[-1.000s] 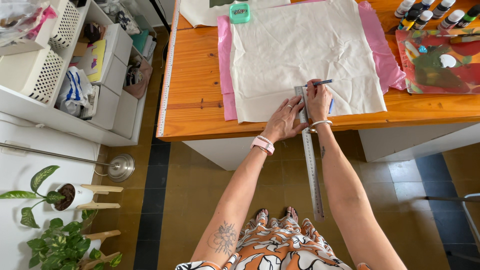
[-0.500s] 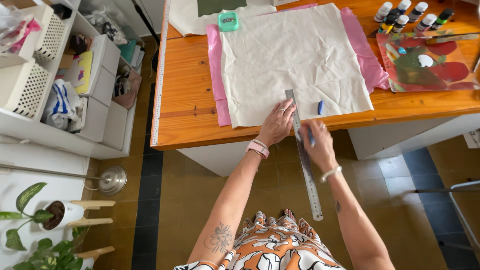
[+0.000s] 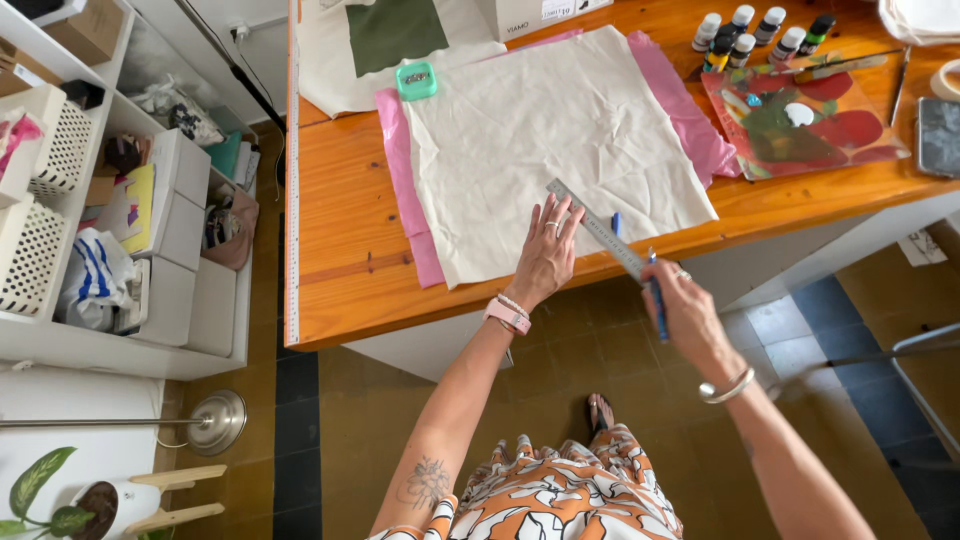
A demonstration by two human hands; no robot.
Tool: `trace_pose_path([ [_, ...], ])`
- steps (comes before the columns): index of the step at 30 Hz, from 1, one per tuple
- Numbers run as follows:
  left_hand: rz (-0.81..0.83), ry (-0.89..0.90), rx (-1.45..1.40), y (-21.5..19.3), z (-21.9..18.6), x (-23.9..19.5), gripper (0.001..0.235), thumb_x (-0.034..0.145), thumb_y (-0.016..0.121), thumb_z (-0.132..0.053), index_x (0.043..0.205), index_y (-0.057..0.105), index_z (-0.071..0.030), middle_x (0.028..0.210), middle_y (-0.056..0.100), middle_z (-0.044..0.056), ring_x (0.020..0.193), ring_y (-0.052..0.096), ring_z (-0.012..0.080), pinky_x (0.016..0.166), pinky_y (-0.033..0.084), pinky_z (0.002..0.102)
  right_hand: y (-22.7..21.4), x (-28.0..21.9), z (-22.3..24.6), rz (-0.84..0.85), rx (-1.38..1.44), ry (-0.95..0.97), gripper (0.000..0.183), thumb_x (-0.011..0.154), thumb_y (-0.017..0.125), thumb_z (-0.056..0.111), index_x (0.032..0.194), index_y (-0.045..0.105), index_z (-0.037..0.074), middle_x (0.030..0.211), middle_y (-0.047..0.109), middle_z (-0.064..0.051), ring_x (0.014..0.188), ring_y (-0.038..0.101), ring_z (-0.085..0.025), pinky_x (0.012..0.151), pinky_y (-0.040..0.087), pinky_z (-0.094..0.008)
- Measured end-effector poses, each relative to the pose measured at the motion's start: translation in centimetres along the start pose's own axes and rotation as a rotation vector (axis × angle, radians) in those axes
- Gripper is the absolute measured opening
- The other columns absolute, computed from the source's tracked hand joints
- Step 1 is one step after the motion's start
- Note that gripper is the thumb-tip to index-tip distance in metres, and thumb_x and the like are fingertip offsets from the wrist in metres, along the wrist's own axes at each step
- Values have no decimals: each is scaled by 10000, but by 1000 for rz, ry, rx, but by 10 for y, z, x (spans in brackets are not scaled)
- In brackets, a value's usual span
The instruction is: The person positions a piece of white fabric on a work surface, aligns a ruler and marks guide lines with a pencil, and then applies strips of masking tape to frame a rectangular area on the cloth.
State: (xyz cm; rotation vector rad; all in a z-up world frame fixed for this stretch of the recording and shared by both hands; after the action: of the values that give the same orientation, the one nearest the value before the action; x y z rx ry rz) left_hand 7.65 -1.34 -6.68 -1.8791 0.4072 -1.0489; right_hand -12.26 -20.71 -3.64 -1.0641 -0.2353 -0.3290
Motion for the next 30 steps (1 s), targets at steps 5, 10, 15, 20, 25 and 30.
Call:
trace_pose_path([
  [5,-241,-97,174,3,20,53,530,1070,507,-183,1586,508,-65,1678,430,229,1599,405,455,1349,299,565,-42,119,-23,26,-45,-222,292,1074,659,161,1355,604,221,973,686,-123,1051,712,-404,907,606,-532],
  [10,-245,-384,230,4,78,81,521,1005,594,-114,1509,566,16,1587,491,289,1550,436,514,1309,326,605,10,262,-49,91,26,-461,241,1122,653,211,1362,632,199,864,694,-139,1076,700,-404,916,594,-500],
  [15,-123,-607,339,21,147,76,525,966,554,-70,1474,573,62,1492,558,328,1488,483,549,1255,374,618,81,347,-41,261,254,-593,201,1098,689,173,1290,643,214,972,747,-144,1125,701,-434,975,579,-531],
  [20,-100,-726,411,28,181,48,488,1007,567,-135,1468,578,26,1487,556,304,1480,488,534,1259,366,614,141,371,-37,303,312,-638,193,1075,746,251,1246,658,248,1025,781,-57,1174,711,-350,1003,583,-500],
  [25,-182,-720,467,21,172,41,524,1064,604,-285,1486,574,24,1505,545,309,1487,481,537,1262,370,607,162,375,-39,277,337,-613,185,1051,788,310,1197,681,266,1075,797,-11,1186,720,-305,1017,586,-473],
  [30,-228,-729,504,9,161,42,552,1080,570,-311,1522,568,18,1546,501,340,1502,446,573,1272,337,626,175,369,-43,157,312,-504,219,1023,843,293,1155,685,216,1084,818,-38,1088,750,-342,954,600,-499],
])
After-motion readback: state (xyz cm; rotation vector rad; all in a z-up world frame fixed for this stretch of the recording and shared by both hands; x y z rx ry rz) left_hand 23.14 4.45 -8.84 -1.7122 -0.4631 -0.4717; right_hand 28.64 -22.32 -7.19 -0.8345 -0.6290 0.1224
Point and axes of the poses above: each hand's wrist, its own x-axis towards the middle knuckle, its own y-axis out of the palm, z = x × y, the point moved 1 cm from there along x, towards the middle knuckle
